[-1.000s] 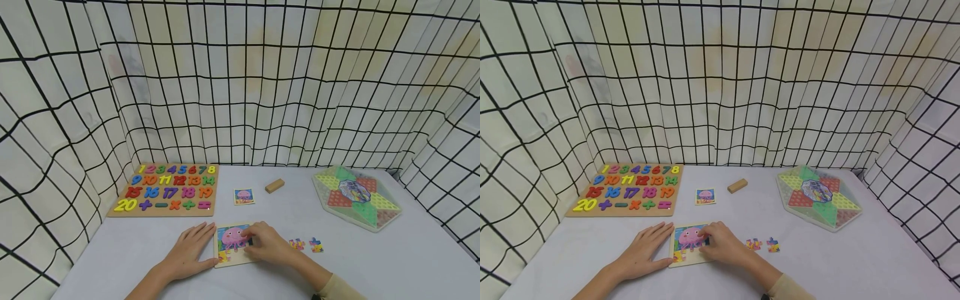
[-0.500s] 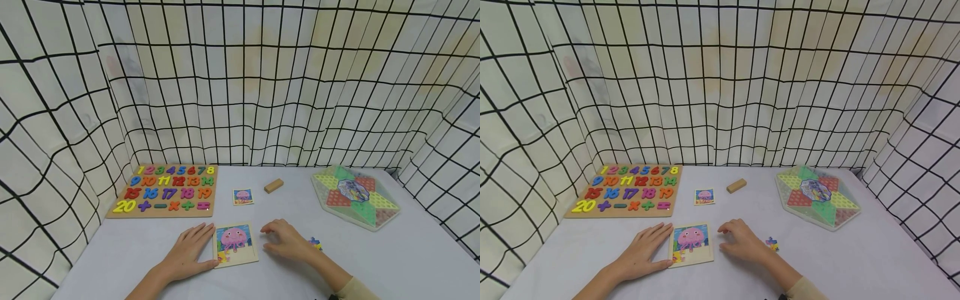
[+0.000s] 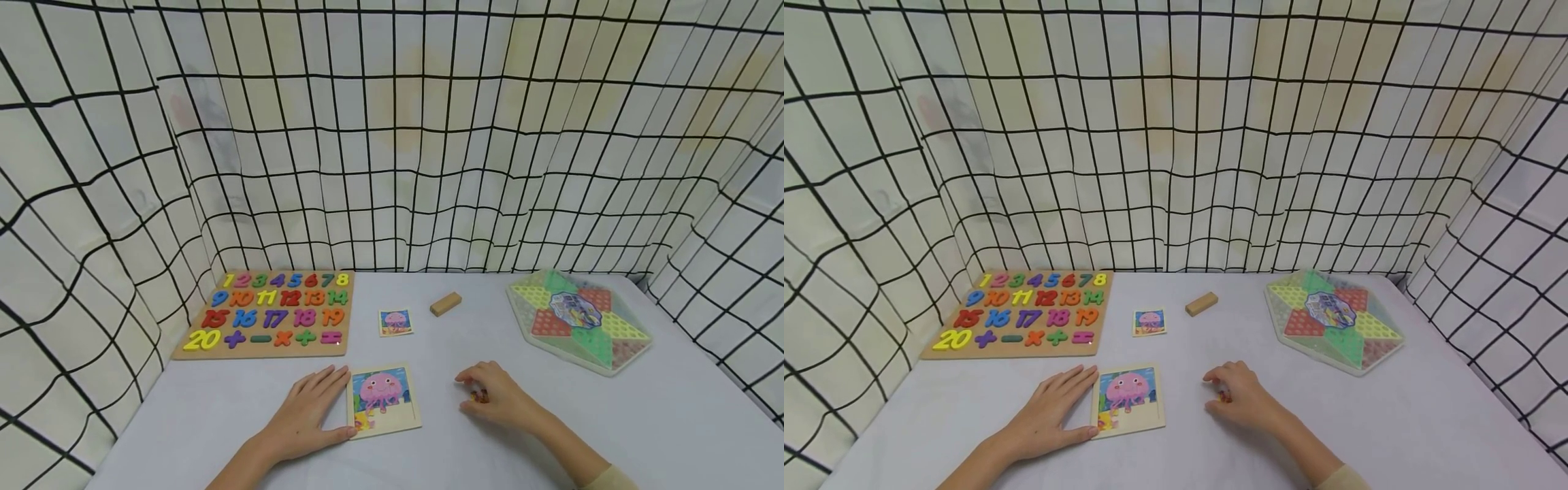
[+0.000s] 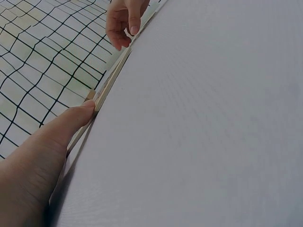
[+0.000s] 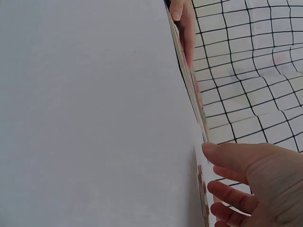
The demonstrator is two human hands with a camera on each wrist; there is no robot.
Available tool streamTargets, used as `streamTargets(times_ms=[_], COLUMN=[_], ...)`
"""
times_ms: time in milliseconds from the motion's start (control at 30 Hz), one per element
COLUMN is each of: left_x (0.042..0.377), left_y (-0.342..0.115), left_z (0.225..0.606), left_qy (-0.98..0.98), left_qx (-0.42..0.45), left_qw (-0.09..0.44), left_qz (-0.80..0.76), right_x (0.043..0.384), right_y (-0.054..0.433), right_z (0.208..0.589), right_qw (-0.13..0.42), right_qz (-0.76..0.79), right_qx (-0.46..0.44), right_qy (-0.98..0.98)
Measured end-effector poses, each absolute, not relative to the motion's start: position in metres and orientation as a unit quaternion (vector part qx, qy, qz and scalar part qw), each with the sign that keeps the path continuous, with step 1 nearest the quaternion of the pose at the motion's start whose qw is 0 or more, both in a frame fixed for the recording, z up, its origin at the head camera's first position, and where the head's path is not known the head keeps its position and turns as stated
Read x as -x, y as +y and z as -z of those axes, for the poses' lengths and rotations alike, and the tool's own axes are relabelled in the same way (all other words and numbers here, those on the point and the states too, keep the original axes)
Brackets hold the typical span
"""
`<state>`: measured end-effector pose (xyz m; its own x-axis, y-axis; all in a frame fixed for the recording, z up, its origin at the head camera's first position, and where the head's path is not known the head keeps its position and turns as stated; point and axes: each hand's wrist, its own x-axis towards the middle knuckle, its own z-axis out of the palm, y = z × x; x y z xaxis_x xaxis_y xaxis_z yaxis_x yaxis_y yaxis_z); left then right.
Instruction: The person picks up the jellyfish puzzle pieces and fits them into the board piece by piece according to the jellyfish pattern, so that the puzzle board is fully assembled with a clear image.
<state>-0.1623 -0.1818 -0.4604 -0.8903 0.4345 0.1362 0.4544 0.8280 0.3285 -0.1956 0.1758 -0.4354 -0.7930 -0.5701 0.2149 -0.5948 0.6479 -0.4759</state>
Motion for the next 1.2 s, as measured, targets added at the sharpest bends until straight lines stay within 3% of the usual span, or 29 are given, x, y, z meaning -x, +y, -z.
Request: streamTargets(times_ms=[233,833,1200], left_x=[0.162,0.163,0.163], left_y=[-0.182,-0.182,-0.182], left_z=[0.461,0.462,0.461], left_qy=[-0.956,-0.956,-0.958], left_qx=[0.233,0.229,0.224], left_qw=[0.027,0.021,0.017], left_qz=[0.178,0.181,0.179], right_x=[0.192,0.195,0.197], right_y=[0.192,0.211,0.210], right_z=[0.437,0.438,0.437], right_qw=[0.042,0.002,-0.016], right_qz=[-0.266,-0.292,-0.347], right_qx=[-0.315,-0.284,-0.322], right_qy=[-0.910,-0.913,-0.881])
